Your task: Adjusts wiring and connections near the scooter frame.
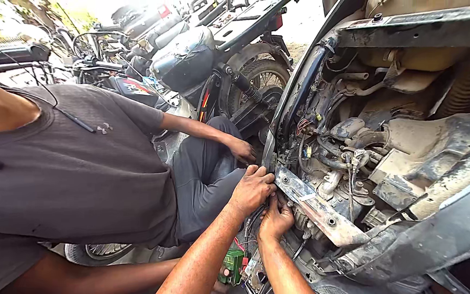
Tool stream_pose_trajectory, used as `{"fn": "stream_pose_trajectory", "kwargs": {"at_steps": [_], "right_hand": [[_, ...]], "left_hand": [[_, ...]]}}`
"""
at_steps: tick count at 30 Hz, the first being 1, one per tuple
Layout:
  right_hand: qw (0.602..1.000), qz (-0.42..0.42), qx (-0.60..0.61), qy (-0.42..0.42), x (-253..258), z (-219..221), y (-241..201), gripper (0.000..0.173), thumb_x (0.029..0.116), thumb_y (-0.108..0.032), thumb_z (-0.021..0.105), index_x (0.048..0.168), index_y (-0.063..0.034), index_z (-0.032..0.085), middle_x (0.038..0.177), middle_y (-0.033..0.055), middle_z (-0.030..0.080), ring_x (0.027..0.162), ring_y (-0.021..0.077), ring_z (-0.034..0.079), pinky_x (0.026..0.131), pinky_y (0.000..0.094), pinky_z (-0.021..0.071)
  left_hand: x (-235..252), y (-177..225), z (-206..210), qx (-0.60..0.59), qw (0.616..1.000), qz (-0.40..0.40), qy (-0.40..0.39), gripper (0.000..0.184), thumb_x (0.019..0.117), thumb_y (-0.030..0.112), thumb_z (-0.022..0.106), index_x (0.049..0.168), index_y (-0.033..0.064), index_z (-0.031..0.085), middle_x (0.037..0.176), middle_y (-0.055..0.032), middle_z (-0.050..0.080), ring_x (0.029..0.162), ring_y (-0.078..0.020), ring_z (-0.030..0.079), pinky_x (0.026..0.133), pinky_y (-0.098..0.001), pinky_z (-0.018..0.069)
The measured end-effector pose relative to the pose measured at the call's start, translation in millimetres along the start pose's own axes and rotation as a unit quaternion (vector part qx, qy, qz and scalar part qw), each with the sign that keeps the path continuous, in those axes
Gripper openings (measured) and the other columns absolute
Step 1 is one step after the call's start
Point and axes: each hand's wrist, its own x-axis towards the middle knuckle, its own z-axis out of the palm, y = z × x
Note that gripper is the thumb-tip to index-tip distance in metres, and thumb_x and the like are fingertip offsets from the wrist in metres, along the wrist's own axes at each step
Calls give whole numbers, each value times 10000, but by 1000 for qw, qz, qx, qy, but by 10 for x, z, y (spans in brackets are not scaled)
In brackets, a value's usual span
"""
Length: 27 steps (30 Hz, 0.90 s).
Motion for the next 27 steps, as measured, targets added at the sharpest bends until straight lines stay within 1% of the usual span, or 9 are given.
{"fn": "stream_pose_trajectory", "kwargs": {"at_steps": [4,5,7,9,12,14,18,22,27], "right_hand": [[999,-10,-47,-7,52,18,41,152,940,-178,773,995,-36,768,708,112,679,454,189,548,413,345,485],[999,24,-45,-7,47,34,-8,152,951,-191,758,972,-40,765,727,97,673,498,179,544,465,339,477],[989,148,23,-4,36,93,-180,155,986,-169,694,912,-33,702,668,55,545,459,120,416,429,263,361],[940,294,173,-16,56,138,-381,166,1032,-167,547,887,-93,579,611,-16,419,391,55,313,363,171,277],[867,375,326,-34,77,106,-421,203,1057,-231,490,884,-134,533,570,-43,390,366,43,330,353,151,306],[901,343,265,-34,51,70,-369,175,1048,-231,544,914,-123,575,605,-29,433,405,56,381,384,159,344],[988,145,58,5,-11,-38,-162,135,948,-71,732,1042,15,687,742,126,634,465,142,512,403,260,445],[999,27,25,-4,-8,-54,34,240,835,-21,840,1031,23,708,672,139,635,444,185,532,383,308,462],[1000,-9,10,-10,16,-27,52,217,858,-87,841,1042,-21,745,651,121,625,429,184,520,380,316,462]], "left_hand": [[-7,-29,15,-5,1000,10,11,201,1004,213,593,911,250,768,1004,61,669,1009,-175,586,1012,-437,403],[-8,-46,14,-7,1000,14,10,198,999,199,596,920,255,768,1005,62,669,1004,-173,586,1005,-434,408],[-6,-73,8,-12,1000,20,2,197,991,171,604,941,262,772,1014,67,675,1005,-168,584,989,-425,414],[7,-96,18,-20,1000,23,3,191,990,171,606,936,255,769,1000,69,675,1000,-163,586,970,-418,424],[24,-107,14,-29,999,21,3,200,1007,182,592,934,248,765,974,65,667,977,-160,584,946,-403,430],[27,-102,18,-33,999,19,6,193,1008,200,597,935,251,768,976,66,668,969,-157,586,934,-398,436],[21,-84,23,-33,999,16,13,188,999,210,605,910,245,766,971,66,668,970,-163,587,938,-407,435],[29,-85,18,-29,999,13,3,192,1002,216,601,898,246,760,968,70,668,971,-158,588,944,-400,433],[47,-105,3,-27,999,19,1,207,1010,230,590,893,250,759,952,69,666,953,-157,588,937,-396,431]]}}
